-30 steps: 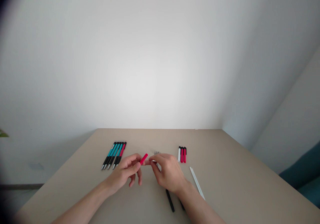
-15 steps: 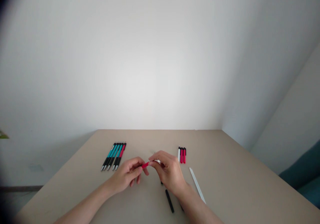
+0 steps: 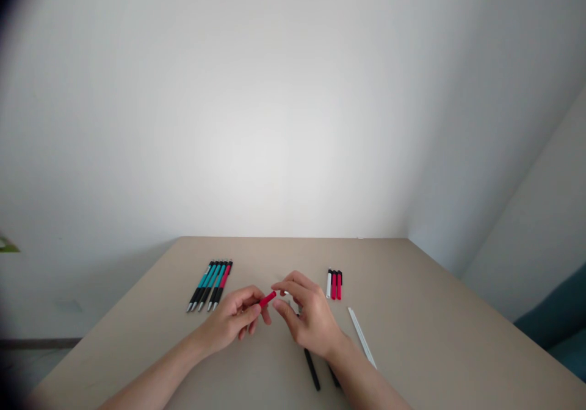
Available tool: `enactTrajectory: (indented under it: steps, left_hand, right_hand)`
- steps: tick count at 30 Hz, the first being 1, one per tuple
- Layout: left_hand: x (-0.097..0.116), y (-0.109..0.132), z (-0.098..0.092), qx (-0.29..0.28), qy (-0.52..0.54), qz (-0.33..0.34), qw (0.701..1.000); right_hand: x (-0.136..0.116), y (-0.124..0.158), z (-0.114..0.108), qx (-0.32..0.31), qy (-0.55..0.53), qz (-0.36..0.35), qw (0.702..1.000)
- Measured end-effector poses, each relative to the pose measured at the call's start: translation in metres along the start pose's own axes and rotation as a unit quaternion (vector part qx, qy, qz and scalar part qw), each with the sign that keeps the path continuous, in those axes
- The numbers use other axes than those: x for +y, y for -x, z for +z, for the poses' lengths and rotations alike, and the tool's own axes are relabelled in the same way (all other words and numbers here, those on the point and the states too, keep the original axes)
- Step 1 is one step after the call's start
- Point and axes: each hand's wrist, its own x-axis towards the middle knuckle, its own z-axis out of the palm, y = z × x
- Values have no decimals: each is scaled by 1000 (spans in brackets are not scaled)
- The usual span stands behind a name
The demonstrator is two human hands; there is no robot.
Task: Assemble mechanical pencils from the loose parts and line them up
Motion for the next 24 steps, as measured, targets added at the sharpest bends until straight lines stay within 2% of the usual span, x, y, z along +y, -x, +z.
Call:
enactTrajectory:
  steps: [9,13,18,24]
  left_hand:
    - [0,1,-1,5,-11,1,1000]
    - [1,2,-2,12,-24,9,1000]
    - [4,4,-1,8,-58,2,998]
    - [5,5,3,-12,-76,-1,997]
  right_hand:
    - [3,-1,0,-8,3,-50,999]
    - [10,-1,-2,-25,102,-53,993]
    - [13,1,1,-88,241,-49,965]
    - [1,0,2,-116,272,-93,951]
